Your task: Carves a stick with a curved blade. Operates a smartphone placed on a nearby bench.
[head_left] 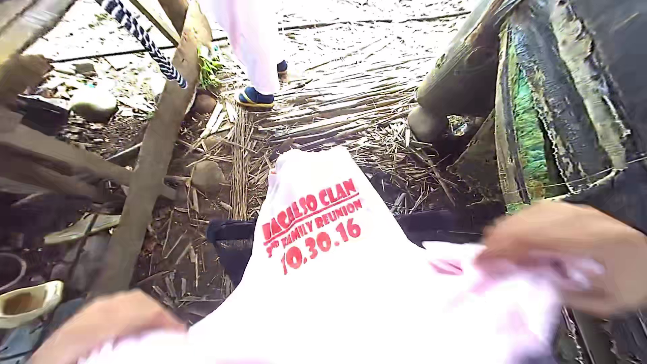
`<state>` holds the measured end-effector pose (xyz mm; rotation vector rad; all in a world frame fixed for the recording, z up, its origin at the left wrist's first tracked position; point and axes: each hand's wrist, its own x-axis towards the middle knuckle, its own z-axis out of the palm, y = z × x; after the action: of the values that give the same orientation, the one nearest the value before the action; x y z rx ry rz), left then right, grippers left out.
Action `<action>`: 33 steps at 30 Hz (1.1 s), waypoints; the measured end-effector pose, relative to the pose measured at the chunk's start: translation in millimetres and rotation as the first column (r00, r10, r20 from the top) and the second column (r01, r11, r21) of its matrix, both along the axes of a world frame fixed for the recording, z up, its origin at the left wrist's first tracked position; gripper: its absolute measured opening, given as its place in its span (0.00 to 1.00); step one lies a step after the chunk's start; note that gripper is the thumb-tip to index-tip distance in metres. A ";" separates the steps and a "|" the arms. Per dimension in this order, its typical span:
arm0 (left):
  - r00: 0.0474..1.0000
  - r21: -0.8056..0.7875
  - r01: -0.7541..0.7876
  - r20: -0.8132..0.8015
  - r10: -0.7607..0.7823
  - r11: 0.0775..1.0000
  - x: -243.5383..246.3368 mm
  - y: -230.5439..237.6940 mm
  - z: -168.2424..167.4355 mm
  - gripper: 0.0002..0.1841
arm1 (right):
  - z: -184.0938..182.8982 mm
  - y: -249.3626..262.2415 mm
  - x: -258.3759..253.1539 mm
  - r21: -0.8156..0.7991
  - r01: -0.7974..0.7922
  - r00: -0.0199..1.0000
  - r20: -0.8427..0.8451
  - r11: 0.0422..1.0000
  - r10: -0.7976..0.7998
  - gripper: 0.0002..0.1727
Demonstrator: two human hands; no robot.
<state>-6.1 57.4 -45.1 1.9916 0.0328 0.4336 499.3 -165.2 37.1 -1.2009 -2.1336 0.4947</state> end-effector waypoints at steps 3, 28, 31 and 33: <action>0.536 0.234 -0.783 -0.217 0.816 0.576 83.5 20.7 -2.2 0.12 | -42.2 65.9 12.2 -0.100 0.488 0.872 0.104 0.867 -0.479 0.18; 0.615 0.183 -0.738 -0.215 0.759 0.650 288.1 99.8 -145.8 0.32 | -397.6 409.1 62.6 -0.767 0.638 0.646 0.487 0.066 -0.587 0.31; 0.579 0.175 -0.727 -0.363 0.730 0.664 307.5 158.4 -164.1 0.25 | -405.9 423.4 74.0 -0.801 0.595 0.638 0.514 -0.057 -0.574 0.33; 0.571 0.176 -0.637 -0.547 0.612 0.751 324.5 206.9 -186.9 0.18 | -401.1 416.1 85.0 -0.840 0.529 0.608 0.473 -0.119 -0.637 0.33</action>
<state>318.4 264.3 -232.0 1.9522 1.1734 0.2378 584.3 250.9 -364.0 -2.5585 -0.6328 1.5068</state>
